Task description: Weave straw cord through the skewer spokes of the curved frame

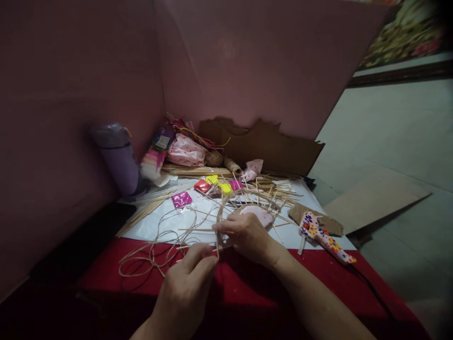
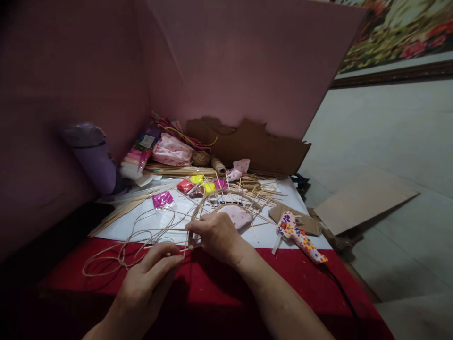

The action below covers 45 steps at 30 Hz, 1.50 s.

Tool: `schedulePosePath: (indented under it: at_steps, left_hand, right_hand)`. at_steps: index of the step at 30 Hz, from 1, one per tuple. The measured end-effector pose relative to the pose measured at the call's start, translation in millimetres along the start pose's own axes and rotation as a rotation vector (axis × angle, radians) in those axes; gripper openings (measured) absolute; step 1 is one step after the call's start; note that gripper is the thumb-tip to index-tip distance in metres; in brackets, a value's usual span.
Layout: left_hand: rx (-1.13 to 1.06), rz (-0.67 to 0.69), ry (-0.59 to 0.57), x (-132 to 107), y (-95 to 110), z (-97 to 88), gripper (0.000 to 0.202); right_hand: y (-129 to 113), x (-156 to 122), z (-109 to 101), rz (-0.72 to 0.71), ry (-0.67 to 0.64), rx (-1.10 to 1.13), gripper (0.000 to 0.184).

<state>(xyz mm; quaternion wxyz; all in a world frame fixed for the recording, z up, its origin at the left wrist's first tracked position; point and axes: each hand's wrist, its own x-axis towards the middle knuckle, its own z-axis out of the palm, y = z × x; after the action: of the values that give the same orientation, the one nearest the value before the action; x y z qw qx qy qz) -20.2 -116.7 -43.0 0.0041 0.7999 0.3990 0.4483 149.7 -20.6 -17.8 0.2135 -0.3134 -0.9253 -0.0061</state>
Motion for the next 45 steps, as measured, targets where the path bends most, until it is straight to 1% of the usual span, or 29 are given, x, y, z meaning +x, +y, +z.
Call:
schedulePosePath:
  at_steps: [2, 6, 9, 11, 13, 15, 18, 20, 23, 26, 28, 30, 32, 35, 39, 41, 45]
  left_hand:
    - [0.148, 0.055, 0.010, -3.4, -2.7, -8.5, 0.019]
    - [0.382, 0.140, 0.020, -8.2, -8.9, -27.3, 0.017]
    - [0.483, 0.172, 0.017, -10.1, -14.9, -40.4, 0.020]
    - [0.507, 0.165, 0.001, -10.9, -19.0, -48.2, 0.023]
    - [0.480, 0.129, -0.028, -11.3, -22.5, -55.4, 0.024]
    - [0.392, 0.057, -0.072, -11.4, -25.1, -62.0, 0.024]
    - [0.193, -0.110, -0.165, -12.1, -28.5, -69.3, 0.023]
    - [0.059, -0.231, -0.197, -13.0, -31.7, -71.3, 0.022]
    - [-0.136, -0.397, -0.186, -13.9, -37.9, -70.4, 0.023]
    - [-0.302, -0.514, -0.173, -13.4, -42.9, -66.6, 0.022]
    - [-0.352, -0.547, -0.183, -13.3, -43.8, -63.2, 0.020]
    - [-0.384, -0.553, -0.229, -13.6, -43.0, -59.0, 0.019]
    - [-0.424, -0.559, -0.273, -14.0, -41.1, -54.3, 0.021]
    - [-0.463, -0.576, -0.283, -13.1, -36.7, -47.7, 0.026]
    - [-0.397, -0.633, -0.357, -8.1, -25.5, -41.0, 0.031]
    - [-0.318, -0.605, -0.380, -6.4, -20.3, -37.3, 0.032]
    - [-0.126, -0.414, -0.416, -10.3, -19.5, -26.8, 0.034]
  right_hand:
    - [0.2, 0.2, -1.9, -0.002, 0.011, -0.020, 0.034]
    - [1.2, 0.3, -4.9, -0.019, 0.029, -0.029, 0.030]
    - [2.0, -0.2, -6.6, -0.013, 0.058, 0.016, 0.031]
    - [2.2, -0.7, -7.7, -0.005, 0.080, 0.058, 0.031]
    - [1.9, -1.2, -8.6, -0.001, 0.100, 0.085, 0.029]
    - [1.5, -1.8, -9.1, 0.006, 0.116, 0.094, 0.027]
    - [1.1, -2.5, -9.3, 0.009, 0.132, 0.118, 0.027]
    - [1.2, -2.6, -9.3, 0.008, 0.145, 0.144, 0.028]
    - [1.1, -2.7, -9.7, 0.006, 0.167, 0.178, 0.028]
    - [0.3, -2.4, -10.6, -0.006, 0.178, 0.206, 0.028]
    - [-0.5, -2.1, -11.2, -0.011, 0.173, 0.208, 0.030]
    - [-1.2, -1.9, -11.8, -0.002, 0.163, 0.199, 0.031]
    - [-1.7, -1.9, -12.6, 0.011, 0.165, 0.192, 0.032]
    - [-2.1, -2.1, -14.0, 0.030, 0.190, 0.201, 0.032]
    - [-2.6, -1.9, -14.9, 0.052, 0.215, 0.223, 0.029]
    - [-2.9, -1.7, -14.6, 0.050, 0.223, 0.227, 0.028]
    - [-2.9, -2.0, -12.9, 0.038, 0.236, 0.213, 0.031]
